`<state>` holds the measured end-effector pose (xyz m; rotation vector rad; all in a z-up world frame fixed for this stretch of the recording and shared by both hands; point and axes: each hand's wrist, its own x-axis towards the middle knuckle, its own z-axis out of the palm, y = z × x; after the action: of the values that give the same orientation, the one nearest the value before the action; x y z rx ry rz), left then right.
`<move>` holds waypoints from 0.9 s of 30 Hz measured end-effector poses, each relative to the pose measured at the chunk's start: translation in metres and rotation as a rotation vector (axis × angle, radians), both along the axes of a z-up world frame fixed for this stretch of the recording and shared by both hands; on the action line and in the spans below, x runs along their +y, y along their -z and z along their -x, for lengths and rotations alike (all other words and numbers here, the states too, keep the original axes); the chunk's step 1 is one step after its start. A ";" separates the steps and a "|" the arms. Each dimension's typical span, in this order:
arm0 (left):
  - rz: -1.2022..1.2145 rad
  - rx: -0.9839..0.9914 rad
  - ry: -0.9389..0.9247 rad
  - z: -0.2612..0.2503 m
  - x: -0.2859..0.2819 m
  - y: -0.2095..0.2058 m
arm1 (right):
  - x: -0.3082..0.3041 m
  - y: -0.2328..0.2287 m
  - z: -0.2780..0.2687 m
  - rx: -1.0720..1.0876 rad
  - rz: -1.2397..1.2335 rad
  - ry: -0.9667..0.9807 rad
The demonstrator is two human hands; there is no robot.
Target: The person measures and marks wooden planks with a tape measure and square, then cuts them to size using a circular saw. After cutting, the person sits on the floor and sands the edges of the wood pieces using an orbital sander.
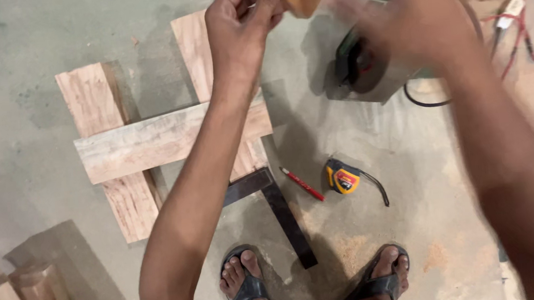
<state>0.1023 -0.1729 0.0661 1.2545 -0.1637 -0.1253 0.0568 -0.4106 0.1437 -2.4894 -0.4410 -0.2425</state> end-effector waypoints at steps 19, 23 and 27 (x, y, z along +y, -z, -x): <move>-1.114 -0.584 -0.088 0.102 0.174 0.070 | 0.067 0.039 0.108 -0.043 -1.693 0.336; -1.434 -0.273 0.237 0.071 0.184 0.072 | 0.154 0.066 0.134 0.321 -1.482 0.437; -1.448 -0.135 0.360 0.066 0.187 0.060 | 0.192 0.107 0.154 0.385 -1.277 0.447</move>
<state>0.0363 0.0140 0.0065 2.6704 -0.4567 -0.5311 -0.0975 -0.2191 0.0371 -1.2722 0.3707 -0.1340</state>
